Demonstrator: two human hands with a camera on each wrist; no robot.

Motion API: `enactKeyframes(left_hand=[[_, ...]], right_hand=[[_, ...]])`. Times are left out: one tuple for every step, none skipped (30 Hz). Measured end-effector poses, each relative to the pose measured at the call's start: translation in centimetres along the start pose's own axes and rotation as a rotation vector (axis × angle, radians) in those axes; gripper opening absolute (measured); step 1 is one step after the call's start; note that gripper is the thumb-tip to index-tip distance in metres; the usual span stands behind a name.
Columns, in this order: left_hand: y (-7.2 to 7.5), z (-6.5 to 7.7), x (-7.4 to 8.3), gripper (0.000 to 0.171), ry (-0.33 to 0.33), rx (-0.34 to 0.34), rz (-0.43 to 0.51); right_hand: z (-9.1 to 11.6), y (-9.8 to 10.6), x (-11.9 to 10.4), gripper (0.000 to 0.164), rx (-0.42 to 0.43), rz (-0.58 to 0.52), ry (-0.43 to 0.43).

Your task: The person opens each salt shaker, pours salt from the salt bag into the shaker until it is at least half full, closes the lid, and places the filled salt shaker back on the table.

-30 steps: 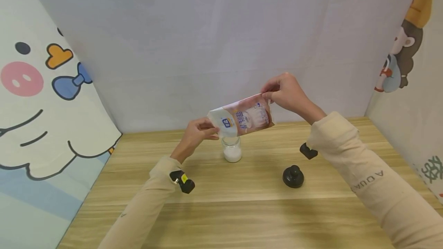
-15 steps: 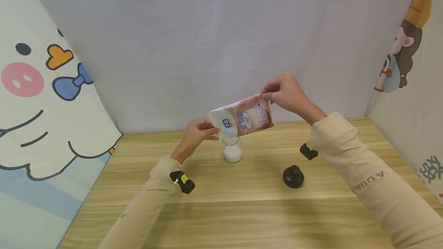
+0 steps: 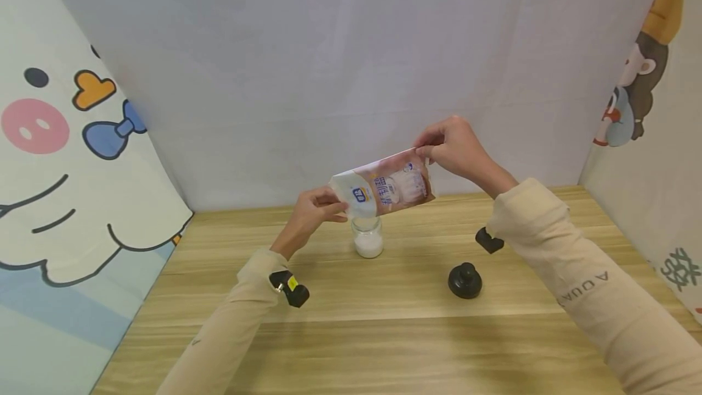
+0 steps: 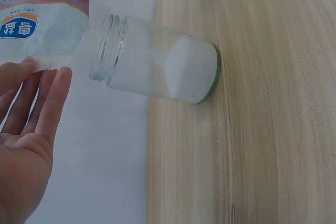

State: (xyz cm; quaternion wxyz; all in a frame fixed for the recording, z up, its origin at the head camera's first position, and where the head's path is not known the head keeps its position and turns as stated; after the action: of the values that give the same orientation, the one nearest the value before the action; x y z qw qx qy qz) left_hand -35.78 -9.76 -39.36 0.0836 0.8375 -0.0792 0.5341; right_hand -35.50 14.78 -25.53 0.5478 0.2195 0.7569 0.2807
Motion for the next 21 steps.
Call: enactKeyframes(left_hand=[[0.00,0.01,0.04,0.012,0.000,0.000,0.000],[0.00,0.02,0.07,0.012,0.001,0.001,0.000],[0.00,0.02,0.08,0.012,0.001,0.003,0.002],[0.01,0.02,0.09,0.012,0.001,0.004,0.002],[0.02,0.03,0.11,0.012,0.001,0.004,0.002],[0.03,0.04,0.12,0.012,0.002,0.005,0.002],[0.02,0.03,0.12,0.012,0.003,0.006,0.001],[0.03,0.01,0.09,0.012,0.003,0.006,0.000],[0.04,-0.01,0.06,0.012,0.003,0.006,0.000],[0.05,-0.02,0.02,0.012,0.003,0.005,-0.001],[0.05,-0.03,0.01,0.012,0.003,0.005,-0.002],[0.05,-0.04,-0.02,0.013,0.003,0.005,-0.002],[0.06,-0.05,-0.05,0.013,0.003,0.004,-0.003],[0.07,-0.05,-0.06,0.014,0.003,0.003,-0.003],[0.09,-0.06,-0.08,0.014,0.003,0.003,-0.003],[0.10,-0.07,-0.10,0.014,0.002,0.002,-0.004],[0.11,-0.07,-0.11,0.014,0.002,0.002,-0.004],[0.12,-0.06,-0.07,0.014,0.002,0.001,-0.001],[0.12,-0.05,-0.03,0.014,0.000,0.000,0.000],[0.13,-0.05,0.00,0.014,-0.001,-0.001,0.001],[0.14,-0.05,0.02,0.014,-0.001,-0.002,0.001]], right_hand=[[0.00,0.00,-0.01,0.009,0.000,0.000,-0.001],[-0.01,0.01,-0.04,0.009,0.001,0.000,-0.001],[-0.01,0.01,-0.06,0.009,0.002,0.000,-0.001],[-0.01,0.02,-0.07,0.009,0.003,0.000,0.000],[-0.01,0.02,-0.09,0.009,0.004,-0.002,0.000],[-0.02,0.02,-0.09,0.009,0.005,-0.002,0.001],[-0.03,0.02,-0.09,0.009,0.006,0.000,0.003],[-0.04,0.03,-0.08,0.009,0.007,0.001,0.004],[-0.04,0.03,-0.07,0.009,0.008,0.002,0.004],[-0.05,0.02,-0.05,0.009,0.008,0.002,0.004],[-0.06,0.02,-0.04,0.009,0.008,0.003,0.003],[-0.06,0.02,-0.03,0.009,0.009,0.004,0.003],[-0.06,0.02,-0.03,0.009,0.009,0.003,0.002],[-0.06,0.01,-0.03,0.009,0.008,0.002,0.000],[-0.06,0.01,-0.04,0.009,0.008,0.002,-0.001],[-0.06,0.01,-0.06,0.009,0.008,0.001,-0.003],[-0.05,0.01,-0.07,0.009,0.007,0.000,-0.005],[-0.05,0.01,-0.08,0.009,0.005,0.000,-0.006],[-0.05,0.01,-0.10,0.009,0.005,0.000,-0.007],[-0.05,0.01,-0.12,0.009,0.005,0.001,-0.007],[-0.05,0.01,-0.13,0.009,0.004,0.001,-0.008]])
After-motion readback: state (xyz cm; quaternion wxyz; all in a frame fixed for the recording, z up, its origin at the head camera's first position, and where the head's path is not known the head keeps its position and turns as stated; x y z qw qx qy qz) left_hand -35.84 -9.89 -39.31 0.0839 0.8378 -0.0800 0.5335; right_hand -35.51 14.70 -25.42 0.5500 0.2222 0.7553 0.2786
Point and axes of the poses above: each hand's wrist, its own z-axis away from the middle knuckle, its own y-axis out of the back of the hand, x = y × z, the point moved 8 cm from there along -z, towards the middle knuckle, and after that the axes turned 14 degrees about -y, right-handed, at the moved point
